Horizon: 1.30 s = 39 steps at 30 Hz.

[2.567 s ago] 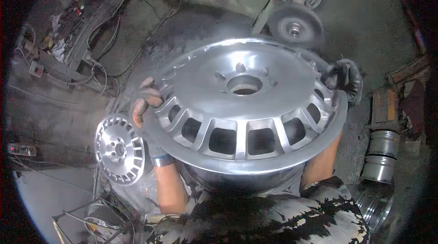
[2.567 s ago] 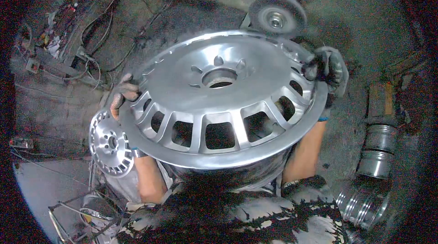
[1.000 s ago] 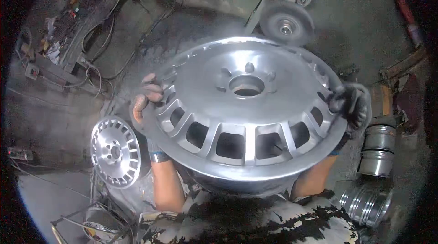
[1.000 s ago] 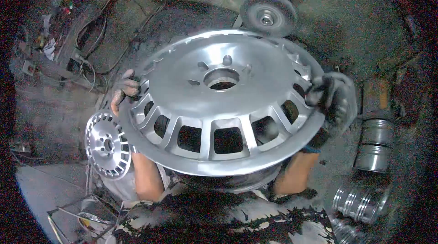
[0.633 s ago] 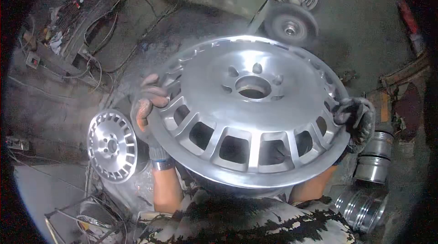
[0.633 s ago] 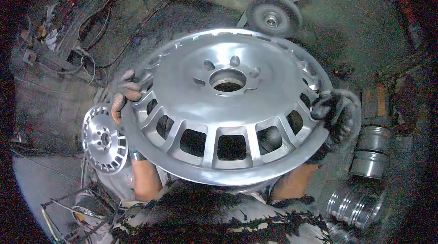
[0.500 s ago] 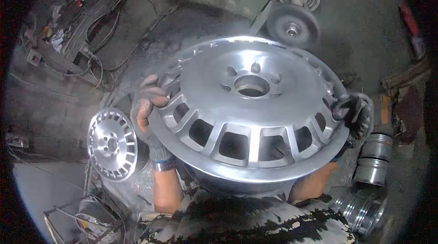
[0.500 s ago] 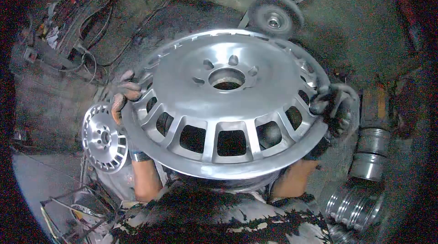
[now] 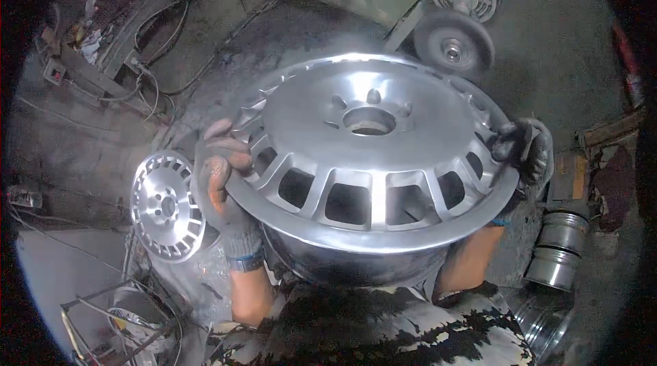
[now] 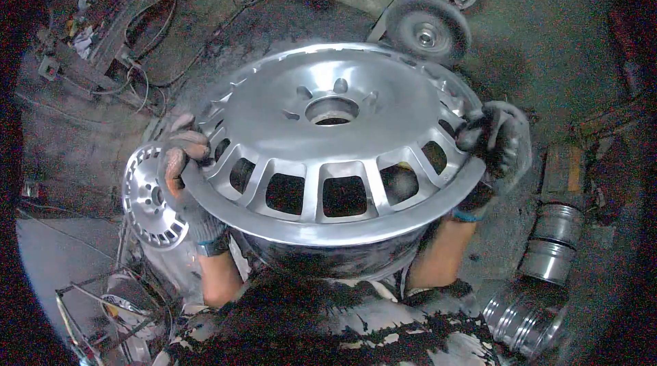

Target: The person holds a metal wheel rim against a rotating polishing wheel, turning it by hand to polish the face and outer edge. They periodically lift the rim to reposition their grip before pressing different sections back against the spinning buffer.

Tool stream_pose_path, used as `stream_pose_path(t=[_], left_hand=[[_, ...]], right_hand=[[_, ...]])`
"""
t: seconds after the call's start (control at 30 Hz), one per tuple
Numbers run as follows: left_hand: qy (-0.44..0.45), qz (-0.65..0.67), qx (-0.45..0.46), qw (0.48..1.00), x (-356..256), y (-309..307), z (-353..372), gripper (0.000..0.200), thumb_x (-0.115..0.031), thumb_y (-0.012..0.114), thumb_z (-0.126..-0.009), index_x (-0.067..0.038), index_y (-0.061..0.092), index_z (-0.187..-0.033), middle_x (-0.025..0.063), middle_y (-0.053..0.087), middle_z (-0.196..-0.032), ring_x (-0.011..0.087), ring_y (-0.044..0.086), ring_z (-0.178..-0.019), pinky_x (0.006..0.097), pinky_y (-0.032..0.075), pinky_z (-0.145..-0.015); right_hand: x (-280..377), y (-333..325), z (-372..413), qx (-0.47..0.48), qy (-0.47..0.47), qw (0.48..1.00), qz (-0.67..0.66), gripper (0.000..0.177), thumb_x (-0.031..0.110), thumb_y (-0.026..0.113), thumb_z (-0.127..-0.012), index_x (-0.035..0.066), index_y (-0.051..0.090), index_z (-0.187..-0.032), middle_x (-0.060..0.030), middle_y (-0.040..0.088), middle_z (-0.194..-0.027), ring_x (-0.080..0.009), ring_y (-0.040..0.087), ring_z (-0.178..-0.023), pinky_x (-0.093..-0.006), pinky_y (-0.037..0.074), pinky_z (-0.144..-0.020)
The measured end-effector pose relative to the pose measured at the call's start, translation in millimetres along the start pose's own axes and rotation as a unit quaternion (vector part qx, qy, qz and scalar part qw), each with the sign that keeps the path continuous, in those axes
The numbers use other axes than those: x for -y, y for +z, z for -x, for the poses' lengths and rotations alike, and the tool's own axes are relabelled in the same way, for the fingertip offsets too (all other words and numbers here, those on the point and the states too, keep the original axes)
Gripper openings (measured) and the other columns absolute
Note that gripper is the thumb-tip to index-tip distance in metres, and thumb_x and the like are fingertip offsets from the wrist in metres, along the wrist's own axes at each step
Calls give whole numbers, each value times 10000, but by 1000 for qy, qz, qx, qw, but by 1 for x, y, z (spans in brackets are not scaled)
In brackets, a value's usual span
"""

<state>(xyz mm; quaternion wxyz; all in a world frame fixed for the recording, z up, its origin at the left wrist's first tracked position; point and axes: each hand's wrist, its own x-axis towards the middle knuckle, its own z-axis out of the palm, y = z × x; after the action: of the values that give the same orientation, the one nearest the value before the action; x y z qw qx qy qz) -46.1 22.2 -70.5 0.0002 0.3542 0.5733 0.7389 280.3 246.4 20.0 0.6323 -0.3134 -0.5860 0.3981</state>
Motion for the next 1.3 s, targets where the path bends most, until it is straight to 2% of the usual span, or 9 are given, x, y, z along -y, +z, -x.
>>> stream_pose_path(t=[0.13,0.23,0.5,0.67,0.77,0.87,1.0,1.17,1.3], left_hand=[[-4,-9,-1,1000,-13,2,2,394,-325,560,-895,26,705,-792,183,697,-923,362,610,-1136,508,441,-1058],[-8,3,2,1000,-19,5,3,373,-311,591,-890,28,719,-804,185,697,-920,358,610,-1145,504,449,-1051],[-44,19,-11,999,-28,8,10,364,-295,620,-924,34,744,-829,180,703,-981,346,608,-1163,451,470,-1006],[17,34,-20,999,-19,17,0,361,-274,611,-934,41,730,-801,194,703,-994,270,655,-1016,444,462,-1036],[0,117,-8,993,2,12,-8,338,-222,565,-927,39,705,-763,184,698,-915,264,646,-965,475,454,-1064],[43,182,44,981,38,8,-29,327,-185,521,-910,33,673,-720,171,676,-806,296,619,-1036,505,438,-1088],[-26,229,-8,973,59,13,-24,309,-185,502,-898,14,664,-725,134,641,-717,264,618,-885,521,425,-1116],[5,148,-18,989,39,14,-24,286,-184,521,-892,8,651,-726,135,635,-714,245,613,-817,521,426,-1113],[13,121,-33,992,33,14,-24,283,-191,528,-891,-1,654,-724,134,644,-725,245,615,-798,520,437,-1108]], right_hand=[[-2,1,-2,10,-4,1000,4,426,344,526,-1080,-37,678,-1195,-185,722,-984,-212,657,-773,-328,560,-723],[-8,11,-13,24,-54,998,-33,477,418,557,-1073,-51,641,-1087,-117,682,-924,-156,648,-769,-269,506,-595],[-51,15,-23,70,-52,996,1,482,429,573,-1065,-48,639,-1084,-118,680,-921,-157,651,-770,-259,507,-586],[-37,3,-11,55,-23,998,-11,485,435,583,-1061,-46,639,-1082,-119,679,-920,-158,652,-771,-254,507,-580],[-18,-7,-2,36,13,999,-33,488,439,589,-1058,-45,638,-1081,-119,679,-919,-158,653,-772,-250,508,-577],[-22,-27,-9,10,53,995,-82,490,443,595,-1055,-44,638,-1080,-120,678,-918,-159,654,-773,-247,508,-574],[-15,-35,-13,-1,52,996,-75,487,444,598,-1054,-40,639,-1086,-115,678,-899,-150,648,-752,-239,504,-564],[15,-5,-16,17,78,997,4,461,428,589,-1064,-26,649,-1111,-97,683,-823,-111,589,-619,-237,463,-522],[-7,7,-24,-13,45,999,-12,446,412,582,-1065,-29,646,-1094,-85,664,-792,-113,558,-577,-244,449,-524]])
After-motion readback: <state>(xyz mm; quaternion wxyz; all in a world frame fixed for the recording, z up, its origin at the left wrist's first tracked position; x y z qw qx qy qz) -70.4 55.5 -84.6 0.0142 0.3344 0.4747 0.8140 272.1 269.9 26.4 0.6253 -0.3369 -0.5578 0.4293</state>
